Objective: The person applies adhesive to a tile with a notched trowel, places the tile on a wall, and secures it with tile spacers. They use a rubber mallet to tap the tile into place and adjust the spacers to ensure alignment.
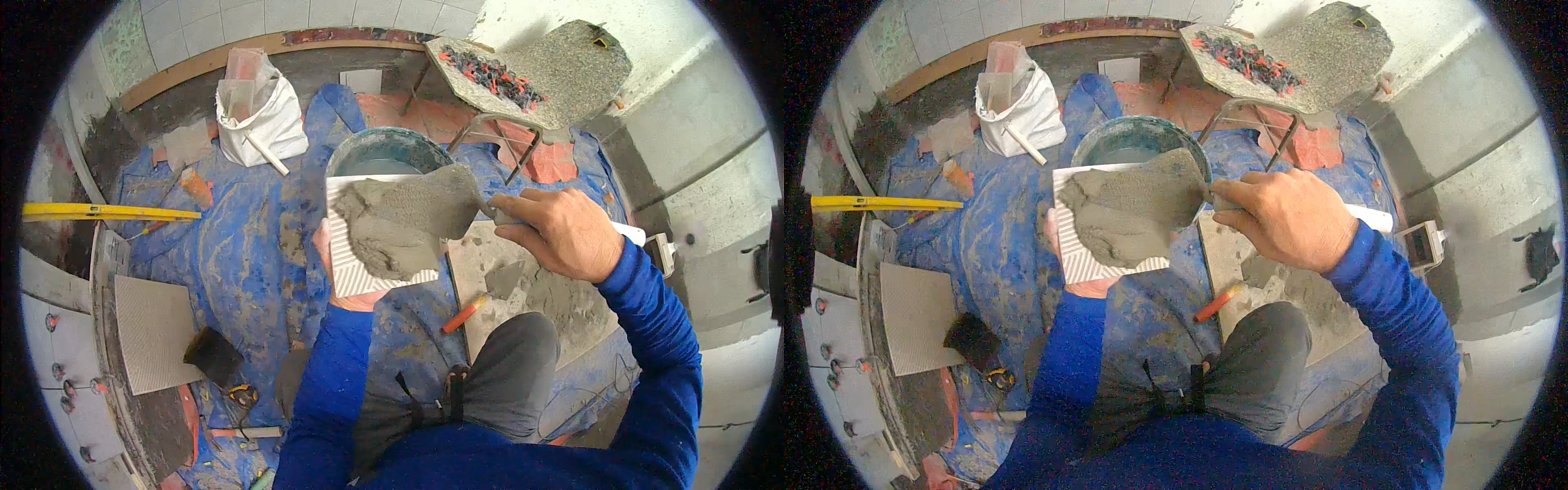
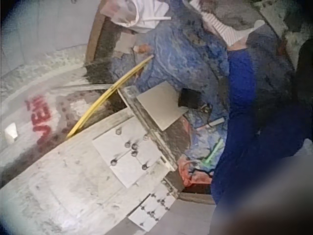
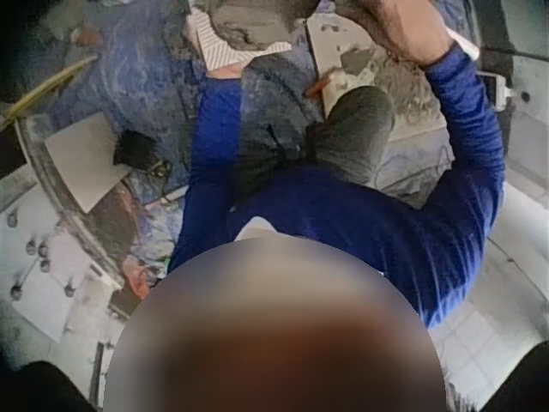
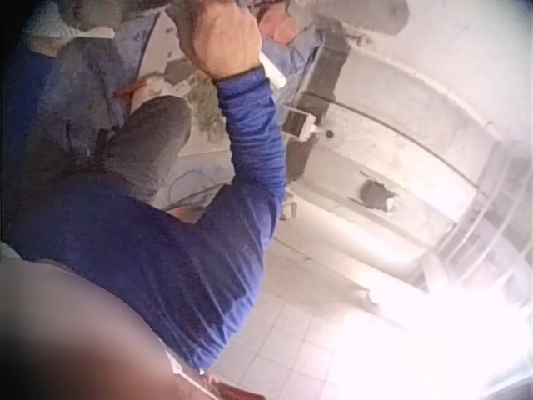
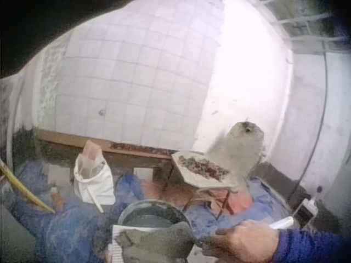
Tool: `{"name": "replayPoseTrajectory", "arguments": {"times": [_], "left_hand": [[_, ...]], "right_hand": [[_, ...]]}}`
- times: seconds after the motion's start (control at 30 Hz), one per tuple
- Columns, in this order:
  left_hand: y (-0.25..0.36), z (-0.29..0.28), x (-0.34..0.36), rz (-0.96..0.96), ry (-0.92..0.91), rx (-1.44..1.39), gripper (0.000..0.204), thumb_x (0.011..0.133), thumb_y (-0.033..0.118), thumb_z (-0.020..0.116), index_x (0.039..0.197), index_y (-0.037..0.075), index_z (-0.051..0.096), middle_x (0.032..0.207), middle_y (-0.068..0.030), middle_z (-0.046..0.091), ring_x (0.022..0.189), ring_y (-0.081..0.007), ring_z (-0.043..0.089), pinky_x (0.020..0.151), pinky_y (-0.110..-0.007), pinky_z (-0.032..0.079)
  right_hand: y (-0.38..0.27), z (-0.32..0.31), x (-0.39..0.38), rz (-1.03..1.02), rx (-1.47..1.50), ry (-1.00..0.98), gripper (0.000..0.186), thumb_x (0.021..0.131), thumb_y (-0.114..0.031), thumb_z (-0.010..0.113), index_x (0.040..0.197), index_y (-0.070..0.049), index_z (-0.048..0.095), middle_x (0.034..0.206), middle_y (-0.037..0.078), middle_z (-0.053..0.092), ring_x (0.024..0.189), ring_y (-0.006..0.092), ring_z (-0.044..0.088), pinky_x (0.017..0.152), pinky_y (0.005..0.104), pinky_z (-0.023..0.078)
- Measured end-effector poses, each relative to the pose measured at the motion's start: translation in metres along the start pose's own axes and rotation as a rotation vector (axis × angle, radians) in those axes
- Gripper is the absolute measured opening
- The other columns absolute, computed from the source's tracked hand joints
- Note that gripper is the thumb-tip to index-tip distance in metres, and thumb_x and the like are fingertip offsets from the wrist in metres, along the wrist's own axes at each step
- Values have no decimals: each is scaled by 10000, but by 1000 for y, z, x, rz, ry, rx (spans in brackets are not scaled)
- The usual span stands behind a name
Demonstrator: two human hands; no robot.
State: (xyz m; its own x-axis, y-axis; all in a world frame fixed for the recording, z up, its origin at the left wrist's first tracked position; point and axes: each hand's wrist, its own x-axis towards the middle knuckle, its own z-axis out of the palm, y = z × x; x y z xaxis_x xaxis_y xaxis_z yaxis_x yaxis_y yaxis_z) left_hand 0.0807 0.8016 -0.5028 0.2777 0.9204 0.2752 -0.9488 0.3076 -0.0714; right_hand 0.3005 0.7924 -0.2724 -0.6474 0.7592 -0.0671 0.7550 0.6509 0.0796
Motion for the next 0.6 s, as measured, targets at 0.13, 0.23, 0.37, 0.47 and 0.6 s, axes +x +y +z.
{"name": "replayPoseTrajectory", "arguments": {"times": [0.13,0.23,0.37,0.47,0.6], "left_hand": [[9,2,-1,70,193,73,1005,854,852,369,1572,150,414,1630,-231,363,1445,-516,396,1137,-766,313],[11,0,-1,37,43,51,1024,846,867,379,1577,150,405,1636,-235,351,1453,-523,381,1156,-740,315],[13,-3,9,42,-113,-104,1059,842,882,402,1587,130,372,1636,-243,345,1457,-529,372,1177,-701,333],[13,-3,13,84,15,153,1060,851,869,430,1590,113,354,1626,-248,355,1449,-508,393,1170,-699,353],[11,0,14,31,-134,-68,1022,878,833,441,1583,98,359,1617,-228,374,1431,-474,425,1144,-740,350]], "right_hand": [[-3,-15,-14,-1,-114,34,364,934,-257,717,1254,-85,690,821,132,652,751,369,670,651,471,519],[-7,-22,-28,57,-234,62,393,916,-265,728,1265,-91,684,795,115,619,722,354,654,647,459,517],[-17,-18,-31,10,-160,56,422,888,-268,755,1271,-104,686,781,98,587,689,315,641,622,432,516],[-20,-8,-22,-71,-143,21,410,892,-259,757,1268,-109,688,769,87,570,660,299,640,597,433,515],[-4,1,-7,19,-267,176,441,874,-249,774,1283,-109,684,769,90,565,659,297,636,600,427,514]]}}
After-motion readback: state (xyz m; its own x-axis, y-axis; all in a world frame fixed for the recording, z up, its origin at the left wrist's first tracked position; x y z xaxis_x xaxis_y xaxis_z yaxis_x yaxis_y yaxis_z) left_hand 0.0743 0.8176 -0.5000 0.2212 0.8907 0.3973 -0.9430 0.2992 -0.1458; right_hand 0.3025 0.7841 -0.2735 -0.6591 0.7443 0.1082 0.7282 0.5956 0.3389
